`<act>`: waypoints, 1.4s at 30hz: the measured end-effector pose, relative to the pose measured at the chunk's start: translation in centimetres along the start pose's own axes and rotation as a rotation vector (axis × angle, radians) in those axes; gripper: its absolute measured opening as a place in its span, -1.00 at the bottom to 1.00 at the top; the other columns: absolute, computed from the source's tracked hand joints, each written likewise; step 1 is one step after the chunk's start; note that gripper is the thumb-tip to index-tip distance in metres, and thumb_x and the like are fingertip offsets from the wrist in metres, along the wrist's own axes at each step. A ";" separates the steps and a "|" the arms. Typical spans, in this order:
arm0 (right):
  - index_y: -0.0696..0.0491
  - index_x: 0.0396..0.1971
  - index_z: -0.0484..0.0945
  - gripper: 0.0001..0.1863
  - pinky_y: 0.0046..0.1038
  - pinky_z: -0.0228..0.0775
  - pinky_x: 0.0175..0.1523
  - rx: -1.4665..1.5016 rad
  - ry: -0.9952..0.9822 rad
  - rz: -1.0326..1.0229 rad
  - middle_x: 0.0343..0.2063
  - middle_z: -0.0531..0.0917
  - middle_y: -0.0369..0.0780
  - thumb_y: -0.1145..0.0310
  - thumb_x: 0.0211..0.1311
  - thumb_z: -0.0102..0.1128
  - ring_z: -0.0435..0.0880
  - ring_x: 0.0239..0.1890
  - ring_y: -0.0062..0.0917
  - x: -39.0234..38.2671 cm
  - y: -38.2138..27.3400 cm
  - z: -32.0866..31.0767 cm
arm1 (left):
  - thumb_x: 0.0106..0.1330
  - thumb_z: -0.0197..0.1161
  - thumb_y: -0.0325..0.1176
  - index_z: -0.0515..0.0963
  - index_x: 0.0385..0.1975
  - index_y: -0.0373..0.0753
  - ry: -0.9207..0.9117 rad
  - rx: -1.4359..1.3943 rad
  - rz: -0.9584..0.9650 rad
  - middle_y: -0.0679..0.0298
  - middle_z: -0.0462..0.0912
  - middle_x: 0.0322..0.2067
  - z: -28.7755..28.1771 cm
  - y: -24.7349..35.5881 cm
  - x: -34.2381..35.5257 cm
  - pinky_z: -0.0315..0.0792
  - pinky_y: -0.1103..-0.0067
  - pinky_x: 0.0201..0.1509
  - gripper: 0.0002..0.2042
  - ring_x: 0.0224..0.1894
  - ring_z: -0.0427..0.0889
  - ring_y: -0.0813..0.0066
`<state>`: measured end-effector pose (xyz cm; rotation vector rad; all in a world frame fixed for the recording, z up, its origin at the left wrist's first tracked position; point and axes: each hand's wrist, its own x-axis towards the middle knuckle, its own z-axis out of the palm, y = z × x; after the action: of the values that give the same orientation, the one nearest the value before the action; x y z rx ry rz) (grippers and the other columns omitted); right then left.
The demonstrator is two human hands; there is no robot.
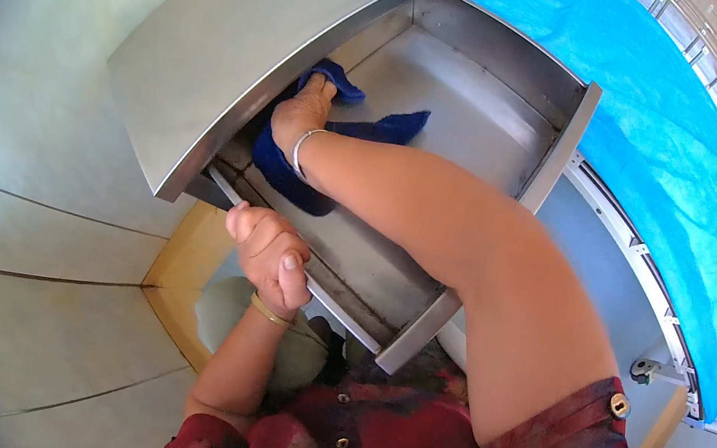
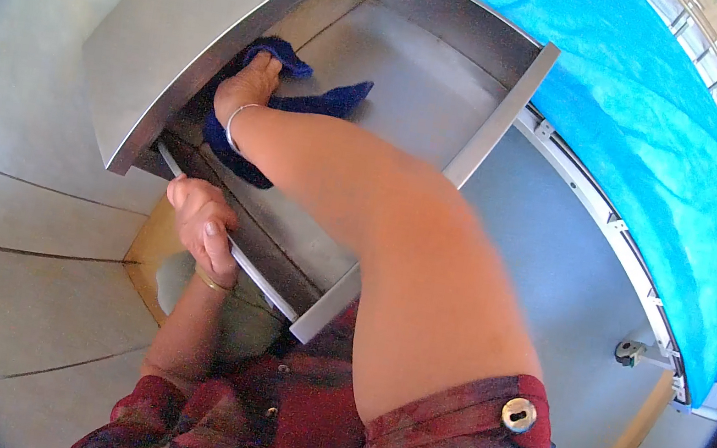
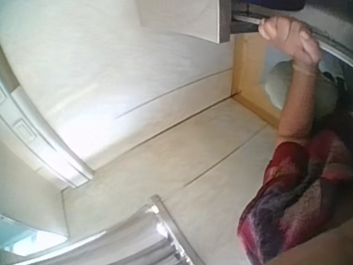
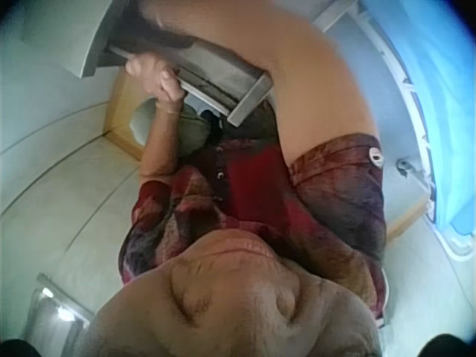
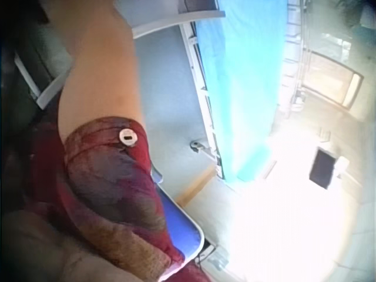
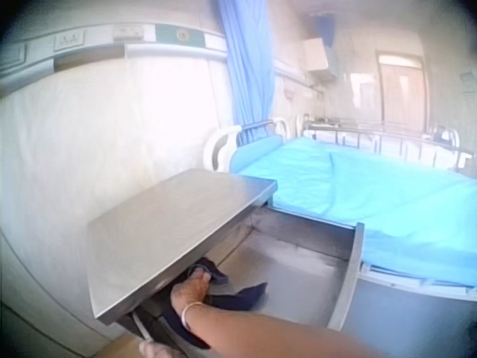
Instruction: The person wipes the inside surfaces of a stainless steel drawer using a blue cloth, moving the cloth across the bottom and sides several times while holding the drawer open.
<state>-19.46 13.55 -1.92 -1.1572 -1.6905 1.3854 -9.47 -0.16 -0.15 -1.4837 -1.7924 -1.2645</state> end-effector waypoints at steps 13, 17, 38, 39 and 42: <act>0.16 0.10 0.15 -0.46 -0.34 0.17 0.18 -0.061 -0.247 -0.279 0.07 0.22 0.01 0.28 0.13 -0.01 0.31 0.10 -0.10 14.5 1.1 -5.6 | 0.08 -0.13 -0.25 0.25 -0.85 -0.10 -0.030 0.033 -0.001 0.31 0.30 -0.69 -0.5 0.1 -0.2 0.11 0.39 -0.10 -0.73 -0.49 0.31 0.38; 0.13 0.12 0.06 -0.32 -0.28 0.19 0.16 -0.119 -0.044 -0.046 0.09 0.16 0.01 0.24 0.03 0.12 0.33 0.05 -0.08 8.6 -1.2 -4.9 | 0.09 -0.13 -0.25 0.25 -0.86 -0.10 -0.014 0.018 0.015 0.31 0.29 -0.69 -0.2 0.2 0.1 0.11 0.39 -0.10 -0.71 -0.48 0.31 0.37; 0.06 -0.67 0.52 -0.54 -0.30 0.28 -0.25 -0.873 -0.281 -1.131 -0.65 0.54 -0.18 0.03 0.19 -0.13 0.48 -0.47 -0.30 2.9 1.8 -34.1 | 0.08 0.05 -0.42 0.36 -0.78 -0.26 -0.613 0.226 -0.098 0.21 0.40 -0.68 -2.9 2.2 4.8 0.19 0.45 -0.34 -0.79 -0.58 0.34 0.29; 0.05 -0.73 0.51 -0.52 -0.32 0.25 -0.27 -0.796 -0.245 -1.140 -0.68 0.52 -0.19 0.02 0.19 -0.13 0.45 -0.51 -0.32 2.6 2.0 -33.9 | 0.06 0.12 -0.44 0.42 -0.69 -0.30 -0.655 0.242 -0.122 0.14 0.44 -0.64 -2.6 2.6 5.6 0.27 0.41 -0.40 -0.85 -0.55 0.41 0.19; 0.04 -0.81 0.47 -0.51 -0.35 0.21 -0.33 -0.664 -0.159 -1.175 -0.74 0.47 -0.22 0.04 0.18 -0.11 0.40 -0.57 -0.35 2.5 2.5 -33.5 | 0.07 0.13 -0.41 0.47 -0.60 -0.30 -0.756 0.335 -0.157 0.11 0.49 -0.59 -0.6 2.8 7.8 0.33 0.38 -0.37 -0.89 -0.45 0.48 0.13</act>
<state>9.95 29.15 3.06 -0.1409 -2.3958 0.1748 -9.20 3.05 7.53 -1.7702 -2.4751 -0.4164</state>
